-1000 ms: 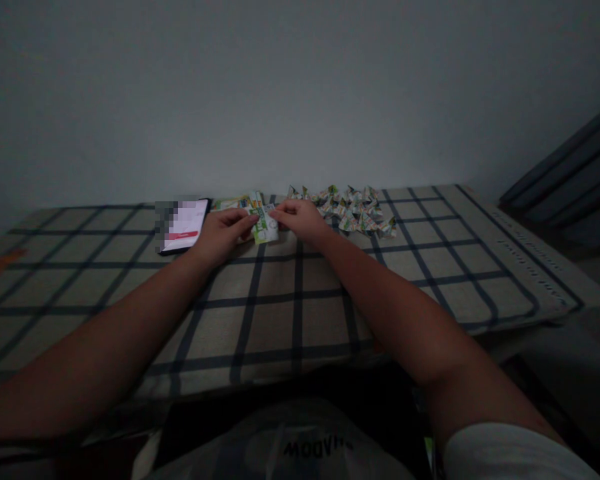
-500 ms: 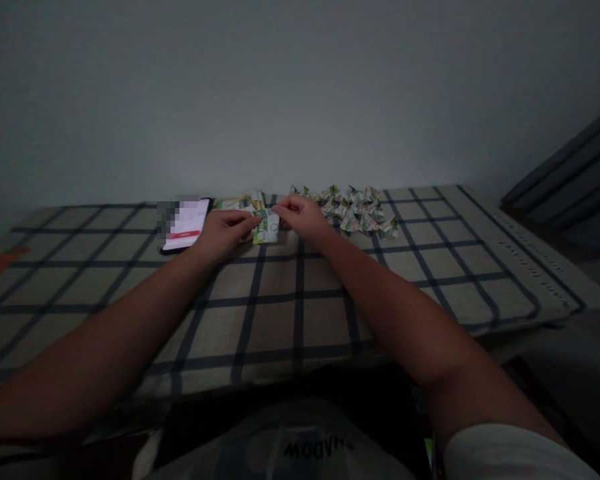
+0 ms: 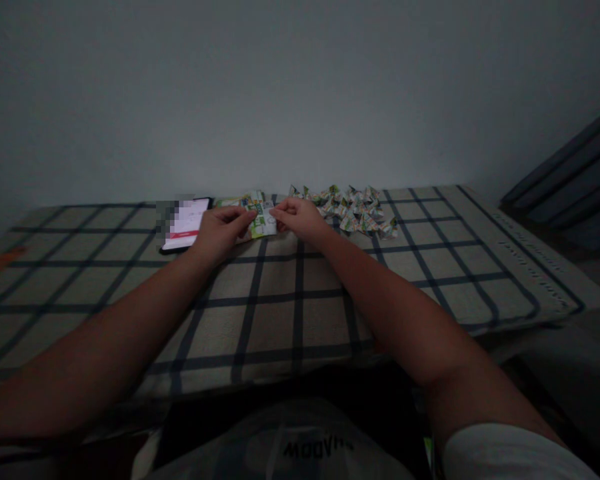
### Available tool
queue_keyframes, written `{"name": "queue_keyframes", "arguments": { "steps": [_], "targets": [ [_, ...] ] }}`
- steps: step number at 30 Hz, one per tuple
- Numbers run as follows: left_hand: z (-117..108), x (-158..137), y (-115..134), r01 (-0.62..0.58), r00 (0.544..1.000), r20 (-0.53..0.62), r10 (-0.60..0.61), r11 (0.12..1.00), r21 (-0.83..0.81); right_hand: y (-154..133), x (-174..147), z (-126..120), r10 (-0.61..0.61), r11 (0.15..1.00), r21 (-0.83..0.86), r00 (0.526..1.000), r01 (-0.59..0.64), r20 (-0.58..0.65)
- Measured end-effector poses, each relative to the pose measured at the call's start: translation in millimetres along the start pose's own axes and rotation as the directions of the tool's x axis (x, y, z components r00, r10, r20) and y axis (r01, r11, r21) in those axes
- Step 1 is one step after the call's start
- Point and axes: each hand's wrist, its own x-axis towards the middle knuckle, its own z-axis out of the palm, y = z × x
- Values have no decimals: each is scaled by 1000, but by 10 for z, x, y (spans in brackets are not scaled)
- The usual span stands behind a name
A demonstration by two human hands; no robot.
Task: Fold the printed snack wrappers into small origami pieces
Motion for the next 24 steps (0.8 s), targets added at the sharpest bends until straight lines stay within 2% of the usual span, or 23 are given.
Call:
{"name": "queue_keyframes", "arguments": {
  "steps": [4,7,13,20,24],
  "targets": [
    [29,5,-43,93,992,94,-84,990,-104,-11,8,-21,-67,993,-100,996,61,-60],
    [28,12,-74,108,986,140,-92,989,-105,-5,8,-22,-75,993,-91,995,69,-60],
    [-5,42,-83,49,998,37,-47,997,-58,-6,-3,25,52,992,113,999,-52,9],
    [-3,31,-75,31,998,59,-30,999,-28,-27,7,2,38,999,8,999,-38,-2],
    [8,26,-58,39,999,24,-38,998,-48,-23,-1,8,67,995,72,998,-68,13]
  ]
}}
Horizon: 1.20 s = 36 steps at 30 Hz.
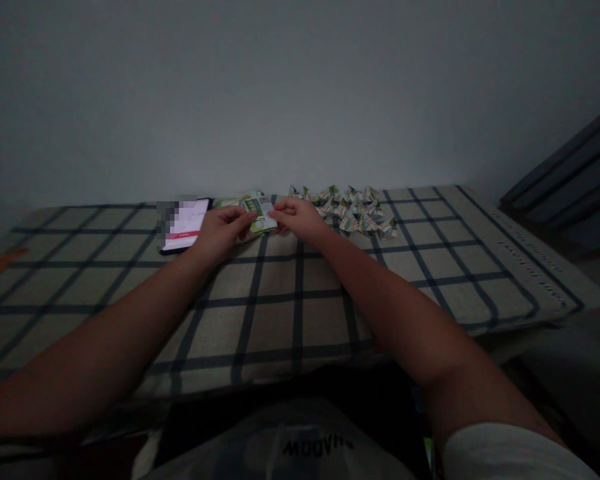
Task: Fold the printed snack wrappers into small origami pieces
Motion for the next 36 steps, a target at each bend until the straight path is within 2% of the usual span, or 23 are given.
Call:
{"name": "queue_keyframes", "arguments": {
  "steps": [3,8,11,14,22,26,29,32,36],
  "targets": [
    [5,-3,37,14,999,-47,-15,1000,-26,1,-6,17,41,997,66,998,-43,39],
    [14,-4,51,14,999,-37,-17,998,-66,-27,-12,31,-2,999,45,999,0,45],
    [27,-5,18,65,998,21,-63,989,-134,-33,-17,35,20,999,42,1000,-21,25],
    [36,-10,-11,68,993,104,-55,990,-126,-20,-22,37,70,996,49,997,-72,25],
    [5,21,-46,6,998,55,-1,995,-101,46,-21,20,59,984,157,985,-85,163],
    [20,-18,-9,16,989,150,8,987,-158,18,-27,18,40,986,158,992,-59,117],
    [28,-53,22,20,978,207,16,985,-173,-56,-57,27,95,985,137,991,-107,97],
    [18,-62,37,4,980,196,20,992,-122,-99,-80,38,151,978,127,984,-163,96],
    [0,-36,18,36,982,188,-11,991,-127,-53,-57,40,91,986,132,993,-100,70]
  ]
}}
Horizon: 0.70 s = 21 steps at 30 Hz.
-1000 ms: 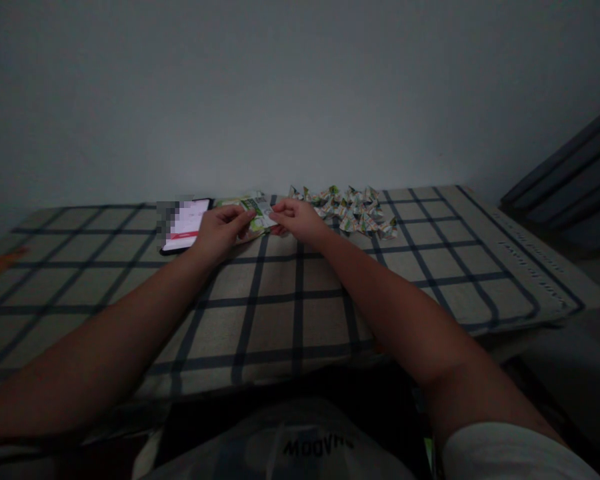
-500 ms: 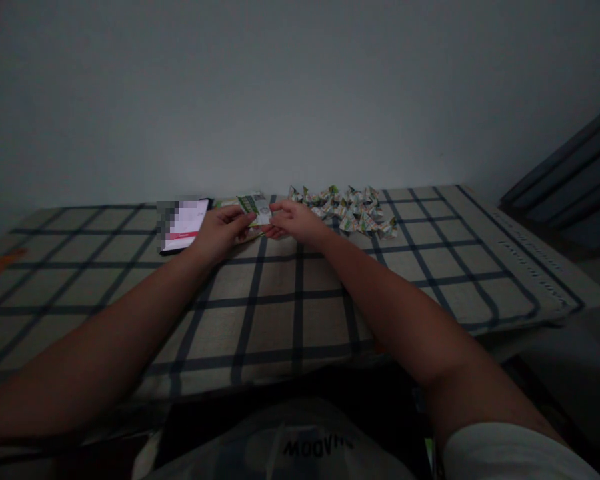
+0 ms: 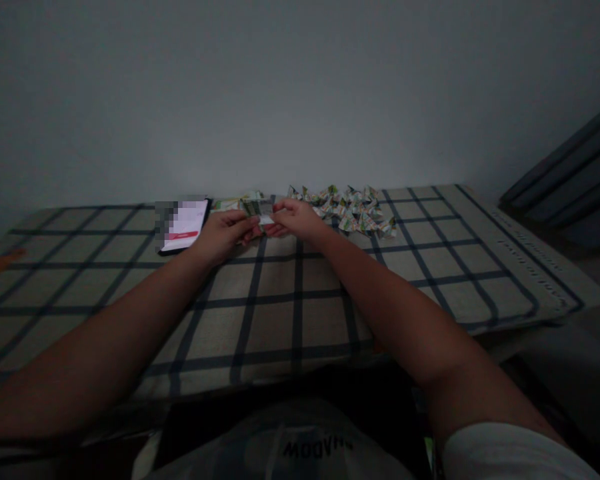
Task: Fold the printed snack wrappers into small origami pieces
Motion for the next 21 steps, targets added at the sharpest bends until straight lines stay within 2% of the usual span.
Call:
{"name": "queue_keyframes", "arguments": {
  "steps": [4,8,12,18,21],
  "targets": [
    [2,31,-59,54,998,36,-50,994,-100,41,39,-20,-52,998,-50,997,49,-55],
    [21,45,-95,41,999,17,-39,985,-168,38,39,-27,-43,998,-44,999,41,-33],
    [17,43,-86,17,999,-30,-22,987,-159,52,44,-22,-11,999,-52,1000,11,-10],
    [26,20,-60,-3,999,-36,-1,994,-109,110,88,-57,-137,987,-92,990,135,-18],
    [48,15,-57,1,1000,-18,-3,988,-156,120,96,-74,-136,985,-106,991,135,4]
  ]
}}
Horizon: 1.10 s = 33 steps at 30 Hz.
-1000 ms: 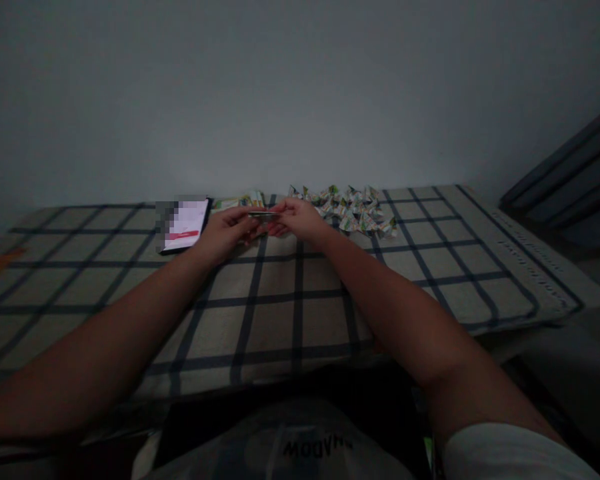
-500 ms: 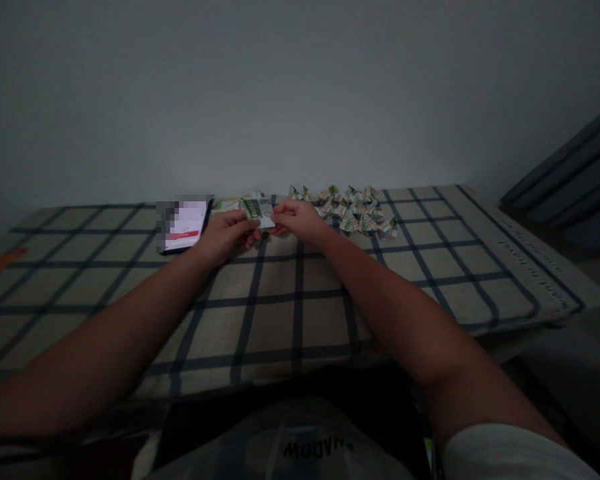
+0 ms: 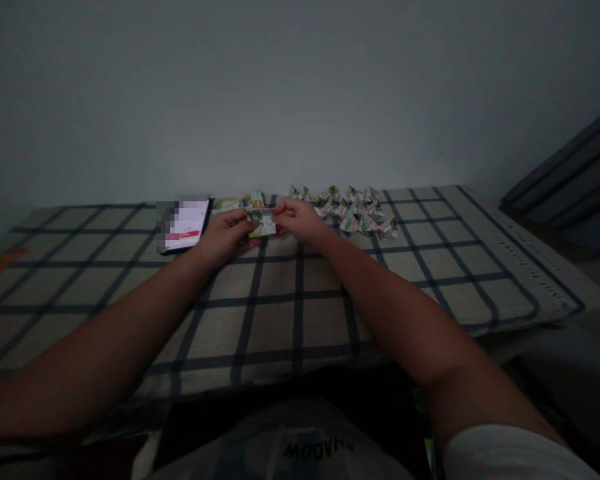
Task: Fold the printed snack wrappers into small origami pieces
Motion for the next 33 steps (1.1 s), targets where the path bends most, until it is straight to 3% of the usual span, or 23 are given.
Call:
{"name": "queue_keyframes", "arguments": {
  "steps": [3,7,11,16,24,28,33],
  "targets": [
    [-9,7,-26,-2,1000,-3,1,999,-42,-13,-8,6,37,999,32,999,-37,2],
    [-68,32,-84,-45,999,-26,47,997,63,-51,-26,33,85,994,68,996,-82,-37],
    [-84,39,-109,-27,1000,-7,27,998,53,-76,-30,44,62,996,76,995,-56,-84],
    [-19,11,-59,12,1000,6,-12,999,-40,-72,-28,30,31,998,51,998,-29,-58],
    [-43,20,-40,13,1000,-26,-12,1000,28,-15,-40,28,35,996,84,999,-32,-32],
    [-25,23,-58,10,1000,8,-10,998,-63,-7,-28,24,8,998,65,1000,-6,-29],
    [-15,16,-48,17,999,-51,-20,997,-71,-26,-34,44,9,996,93,1000,-8,-12]
  ]
}}
